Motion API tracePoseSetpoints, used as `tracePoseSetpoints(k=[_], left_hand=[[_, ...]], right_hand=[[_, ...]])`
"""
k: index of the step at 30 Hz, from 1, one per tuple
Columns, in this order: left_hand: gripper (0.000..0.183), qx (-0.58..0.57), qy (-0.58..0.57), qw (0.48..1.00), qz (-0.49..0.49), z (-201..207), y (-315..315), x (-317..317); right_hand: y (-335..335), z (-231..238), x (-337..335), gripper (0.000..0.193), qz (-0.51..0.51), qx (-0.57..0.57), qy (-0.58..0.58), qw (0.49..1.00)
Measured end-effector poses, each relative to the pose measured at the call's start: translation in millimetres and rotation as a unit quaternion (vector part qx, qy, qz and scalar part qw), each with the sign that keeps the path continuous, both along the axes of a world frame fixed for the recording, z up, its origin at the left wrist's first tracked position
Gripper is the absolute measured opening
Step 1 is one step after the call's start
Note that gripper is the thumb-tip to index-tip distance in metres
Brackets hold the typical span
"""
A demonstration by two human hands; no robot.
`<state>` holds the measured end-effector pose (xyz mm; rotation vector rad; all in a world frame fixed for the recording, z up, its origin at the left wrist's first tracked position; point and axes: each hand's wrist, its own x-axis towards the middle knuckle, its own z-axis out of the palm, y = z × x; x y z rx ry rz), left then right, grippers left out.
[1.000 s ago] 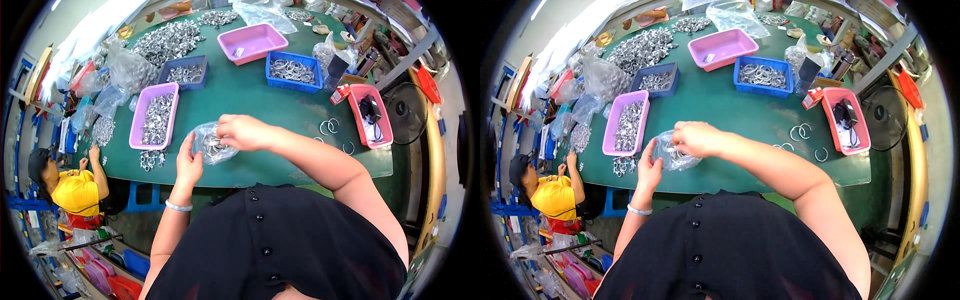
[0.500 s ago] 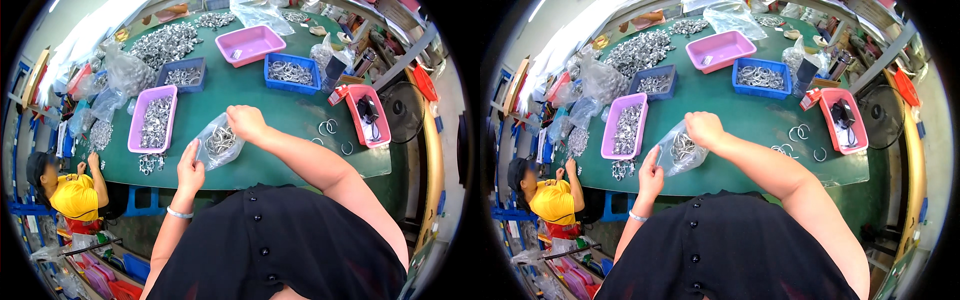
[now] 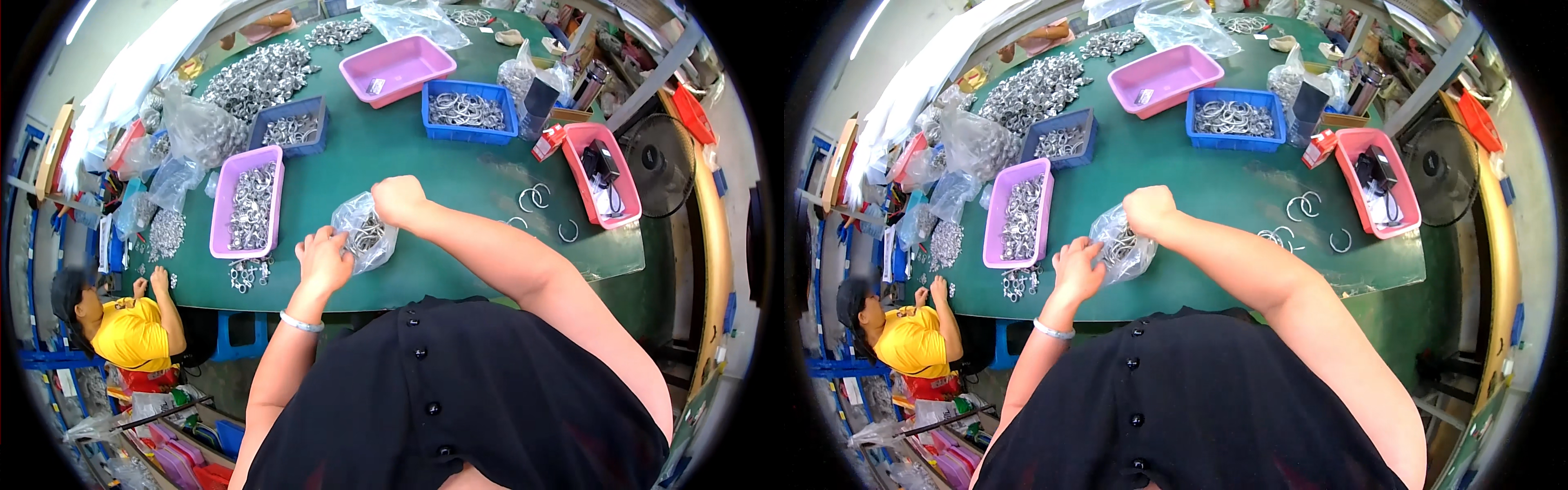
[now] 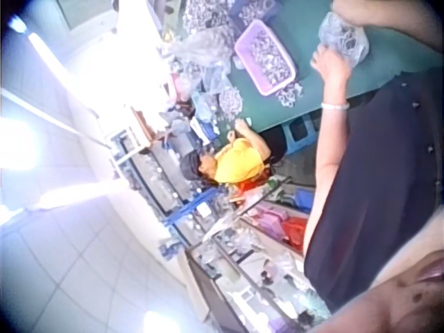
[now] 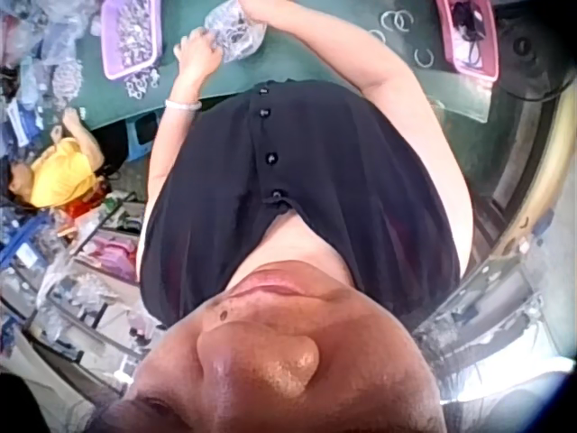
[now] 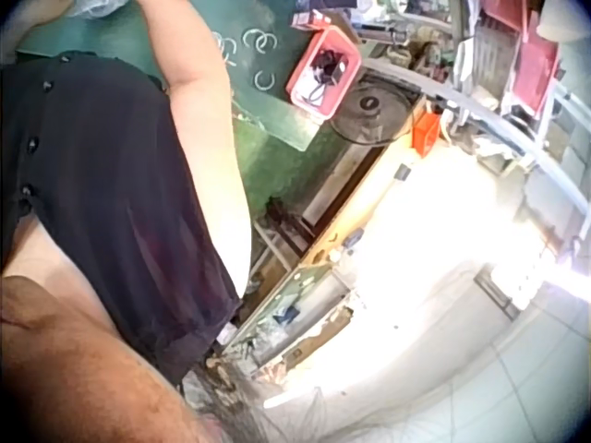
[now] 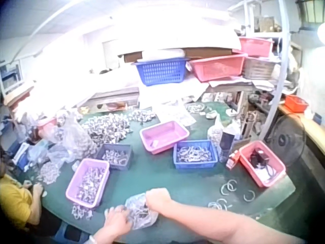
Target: The person places circular metal rings into a plastic bag, writes on a small card, and then marks the rings with a red pen.
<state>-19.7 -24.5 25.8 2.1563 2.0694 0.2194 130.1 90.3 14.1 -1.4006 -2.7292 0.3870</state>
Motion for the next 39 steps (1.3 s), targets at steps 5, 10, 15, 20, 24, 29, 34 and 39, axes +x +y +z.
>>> tracePoseSetpoints(k=[5, 10, 15, 20, 24, 29, 34, 39], left_hand=[[0.034, 0.2, -0.194, 0.959, 0.053, -3, 10, -11], [0.039, 0.294, -0.245, 0.923, 0.025, -2, 4, -18], [0.037, 0.272, -0.284, 0.919, 0.03, -7, 1, -32], [0.034, 0.261, -0.216, 0.941, 0.013, 19, -4, 0], [0.03, 0.284, -0.146, 0.947, -0.04, 32, -22, 39], [0.026, 0.139, -0.218, 0.945, -0.201, 9, -5, 105], [0.041, -0.087, -0.196, 0.938, -0.271, -48, 5, 153], [0.067, -0.149, -0.07, 0.936, -0.31, -75, 25, 196]], right_hand=[[-1, 2, 3, 0.019, -0.073, 0.089, 0.306, 0.945], [6, 8, 24, 0.023, 0.029, 0.014, 0.33, 0.944], [28, -15, 94, 0.026, 0.051, -0.07, 0.325, 0.942], [39, -91, 285, 0.023, -0.312, -0.09, -0.065, 0.944], [28, -103, 308, 0.038, -0.365, -0.122, -0.006, 0.923], [23, -120, 294, 0.038, -0.371, -0.115, -0.016, 0.921], [9, -128, 317, 0.028, -0.298, -0.099, -0.028, 0.949], [-19, -126, 348, 0.018, -0.182, -0.087, 0.006, 0.979]])
